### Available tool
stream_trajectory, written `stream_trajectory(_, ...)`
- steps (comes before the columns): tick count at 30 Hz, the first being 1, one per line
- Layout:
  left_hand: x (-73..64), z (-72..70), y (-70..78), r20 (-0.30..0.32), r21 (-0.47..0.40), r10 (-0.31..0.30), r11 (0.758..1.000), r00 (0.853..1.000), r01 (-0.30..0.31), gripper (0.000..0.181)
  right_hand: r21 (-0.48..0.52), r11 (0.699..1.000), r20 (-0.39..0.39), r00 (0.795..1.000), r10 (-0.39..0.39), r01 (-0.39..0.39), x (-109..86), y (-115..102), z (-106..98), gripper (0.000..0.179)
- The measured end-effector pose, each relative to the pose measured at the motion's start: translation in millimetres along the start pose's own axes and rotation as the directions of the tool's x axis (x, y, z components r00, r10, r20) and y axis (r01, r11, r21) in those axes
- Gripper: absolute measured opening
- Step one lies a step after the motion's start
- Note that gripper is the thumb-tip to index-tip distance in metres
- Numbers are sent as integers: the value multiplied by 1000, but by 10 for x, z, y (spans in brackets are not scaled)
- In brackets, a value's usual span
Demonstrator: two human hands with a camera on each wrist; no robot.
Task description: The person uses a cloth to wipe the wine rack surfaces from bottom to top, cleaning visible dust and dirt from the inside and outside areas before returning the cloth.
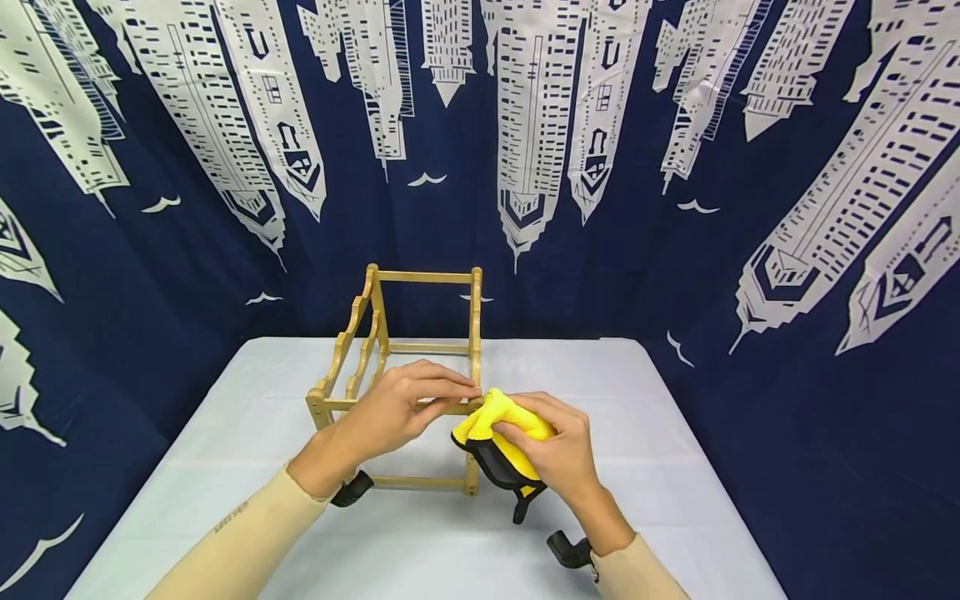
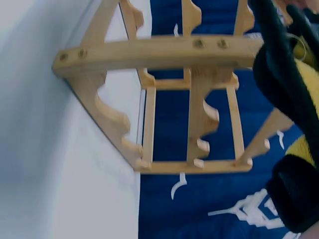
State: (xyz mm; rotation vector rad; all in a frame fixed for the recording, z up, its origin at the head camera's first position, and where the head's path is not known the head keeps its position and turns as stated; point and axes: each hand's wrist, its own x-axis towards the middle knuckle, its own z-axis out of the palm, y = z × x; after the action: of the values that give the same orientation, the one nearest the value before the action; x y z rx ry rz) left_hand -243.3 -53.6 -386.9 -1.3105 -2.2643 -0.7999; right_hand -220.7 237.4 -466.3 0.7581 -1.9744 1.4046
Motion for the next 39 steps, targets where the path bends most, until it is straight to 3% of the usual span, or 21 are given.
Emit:
stream_trajectory(10,-6,-80,-96,108,-64,-7,998,994,14,35,-41,999,-27,1000,-12,11,26,26,128,46)
stream_trajectory(25,-134,-227,-220,96,-113,121,988,988,-110,36,-38,999,4,1000,6,-6,-81,46,61,47)
stream_trajectory(33,-221,-296,-252,90,-183,103,979,991,-85,36,-3,1000,-25,1000,-13,13,-89,-4,176,49)
stream_trajectory(39,-205,-312,-231,129,-316,-11,947,992,52,29,29,998,-37,998,-53,54,-52,-80,365,51)
